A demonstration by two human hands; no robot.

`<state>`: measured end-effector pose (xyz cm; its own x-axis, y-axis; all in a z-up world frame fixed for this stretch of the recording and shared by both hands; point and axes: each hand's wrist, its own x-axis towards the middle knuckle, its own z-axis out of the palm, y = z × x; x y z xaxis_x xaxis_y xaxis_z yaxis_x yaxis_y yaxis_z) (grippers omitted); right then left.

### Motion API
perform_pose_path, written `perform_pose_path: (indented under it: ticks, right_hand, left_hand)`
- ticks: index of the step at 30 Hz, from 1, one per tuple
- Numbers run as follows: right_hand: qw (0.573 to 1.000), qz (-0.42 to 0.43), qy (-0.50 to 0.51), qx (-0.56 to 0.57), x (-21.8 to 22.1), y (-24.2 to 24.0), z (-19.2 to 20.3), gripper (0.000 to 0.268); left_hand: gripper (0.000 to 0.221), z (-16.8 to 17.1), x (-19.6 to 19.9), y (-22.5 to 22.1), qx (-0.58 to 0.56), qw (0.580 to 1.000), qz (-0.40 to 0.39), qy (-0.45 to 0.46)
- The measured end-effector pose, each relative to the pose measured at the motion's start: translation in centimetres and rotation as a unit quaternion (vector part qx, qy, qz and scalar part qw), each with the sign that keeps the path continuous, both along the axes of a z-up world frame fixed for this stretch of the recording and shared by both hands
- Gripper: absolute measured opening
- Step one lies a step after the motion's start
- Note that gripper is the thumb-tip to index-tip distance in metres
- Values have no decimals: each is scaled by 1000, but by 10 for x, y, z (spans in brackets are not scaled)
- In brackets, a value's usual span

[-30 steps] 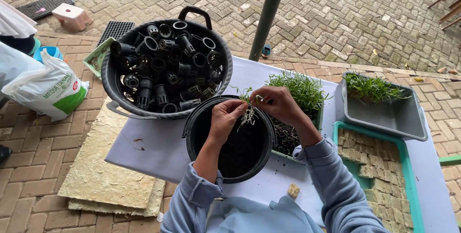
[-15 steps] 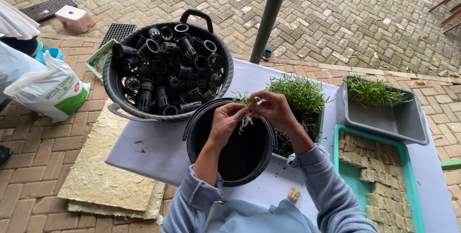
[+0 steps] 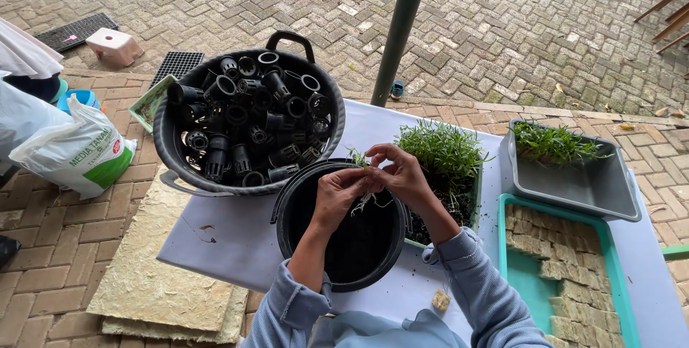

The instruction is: Transplanting plant seedlings from a growth tray into rockwool cubes and placing them into a bucket.

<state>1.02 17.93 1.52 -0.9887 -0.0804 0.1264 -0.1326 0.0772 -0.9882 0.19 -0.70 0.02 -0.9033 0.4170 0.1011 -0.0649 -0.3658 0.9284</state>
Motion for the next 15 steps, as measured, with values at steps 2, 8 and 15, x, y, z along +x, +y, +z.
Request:
perform_pose_path:
  ticks: [2,8,15]
  right_hand:
    - [1000,-1,4,4,4,1,1,31]
    - [1000,-27,12,-7,19,8,-20,20]
    - [999,-47,20,-17,31,-18,-32,18]
  left_hand:
    - [24,-9,-4,1,-6,1000,15,-3]
    - [19,-18,-11,-1,57,996,53,-36]
    - [17,-31,-14,2,61,996,52,-32]
